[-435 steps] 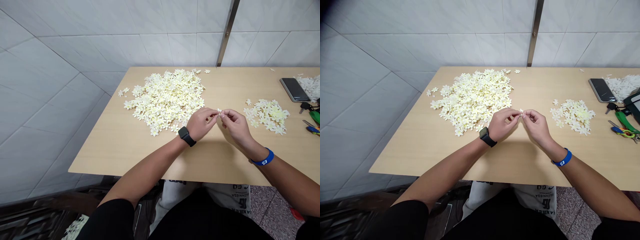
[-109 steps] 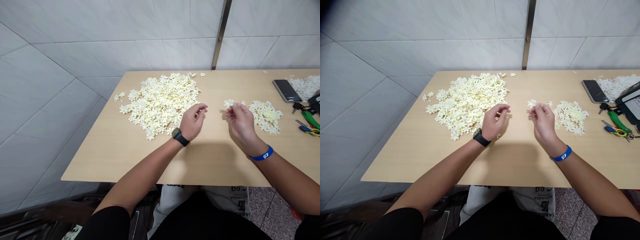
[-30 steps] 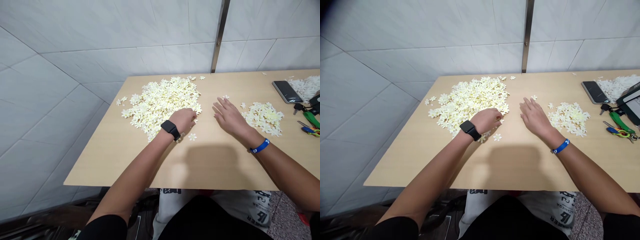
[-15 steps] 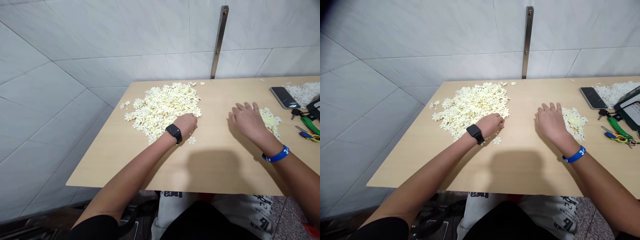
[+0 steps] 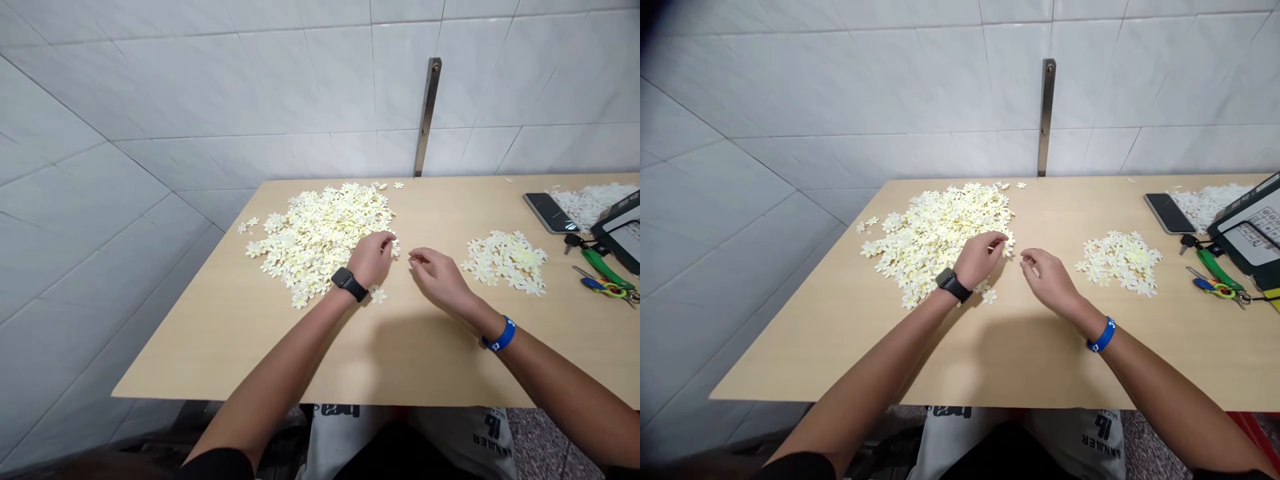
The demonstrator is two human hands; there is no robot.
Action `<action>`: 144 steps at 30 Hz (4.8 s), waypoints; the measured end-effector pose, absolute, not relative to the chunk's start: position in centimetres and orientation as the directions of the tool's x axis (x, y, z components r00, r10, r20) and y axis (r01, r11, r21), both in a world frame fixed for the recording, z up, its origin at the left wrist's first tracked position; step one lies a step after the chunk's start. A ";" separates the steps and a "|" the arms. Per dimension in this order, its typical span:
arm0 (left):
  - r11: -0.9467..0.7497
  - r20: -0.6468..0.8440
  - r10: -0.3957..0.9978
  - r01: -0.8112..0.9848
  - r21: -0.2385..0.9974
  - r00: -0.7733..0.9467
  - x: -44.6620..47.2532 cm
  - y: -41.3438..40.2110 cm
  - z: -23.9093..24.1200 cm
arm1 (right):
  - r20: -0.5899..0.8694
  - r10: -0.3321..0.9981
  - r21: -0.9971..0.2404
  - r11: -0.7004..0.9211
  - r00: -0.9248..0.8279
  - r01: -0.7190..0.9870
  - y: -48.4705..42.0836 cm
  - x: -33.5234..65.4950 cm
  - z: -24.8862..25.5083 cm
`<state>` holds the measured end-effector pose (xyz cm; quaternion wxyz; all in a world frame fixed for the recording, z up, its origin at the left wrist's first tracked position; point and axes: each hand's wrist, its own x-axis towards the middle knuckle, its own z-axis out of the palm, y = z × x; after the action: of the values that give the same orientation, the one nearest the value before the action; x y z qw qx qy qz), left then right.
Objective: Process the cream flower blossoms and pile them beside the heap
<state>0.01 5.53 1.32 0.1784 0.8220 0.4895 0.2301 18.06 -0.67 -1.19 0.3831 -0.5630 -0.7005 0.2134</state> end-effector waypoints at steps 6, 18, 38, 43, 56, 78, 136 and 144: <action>-0.100 0.086 0.967 0.048 0.994 0.239 2.0 2.1 -1.7 | 0.067 0.997 -0.993 0.065 0.025 0.097 -1.3 17.8 -0.7; -0.169 0.151 0.962 0.061 0.984 0.226 2.6 0.1 -2.4 | 0.247 0.965 -0.909 0.199 0.089 0.365 -2.7 18.5 -1.2; -0.131 0.142 0.979 -0.084 0.988 0.145 3.1 -0.1 -2.3 | 0.331 0.936 -0.918 0.290 0.121 0.270 -2.7 17.5 -1.7; -0.281 0.272 0.957 0.091 0.955 0.103 2.8 -0.8 -2.0 | 0.603 0.797 -0.636 0.450 0.039 0.627 -3.2 17.3 -1.6; 0.053 0.032 0.938 -0.233 0.971 0.345 1.9 1.7 -2.5 | 0.201 0.979 -0.967 0.198 0.003 0.162 -2.1 19.3 -0.4; -0.052 0.118 0.907 -0.172 0.984 0.403 1.7 1.1 -2.5 | -0.026 0.991 -1.000 -0.026 -0.134 0.002 -2.1 19.8 0.0; -0.475 0.366 0.825 0.178 0.862 0.431 0.4 1.5 -1.0 | -0.155 0.953 -0.981 -0.181 -0.259 -0.077 -2.2 19.8 -1.1; -0.014 0.051 0.866 -0.078 0.997 0.498 0.5 1.6 -0.8 | -0.227 0.912 -0.956 -0.277 -0.342 -0.102 -1.9 20.9 -1.4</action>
<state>0.55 1.64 -0.84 0.6215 0.6023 0.3271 0.3796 20.93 -1.89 -1.35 0.3772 -0.4320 -0.4685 0.6720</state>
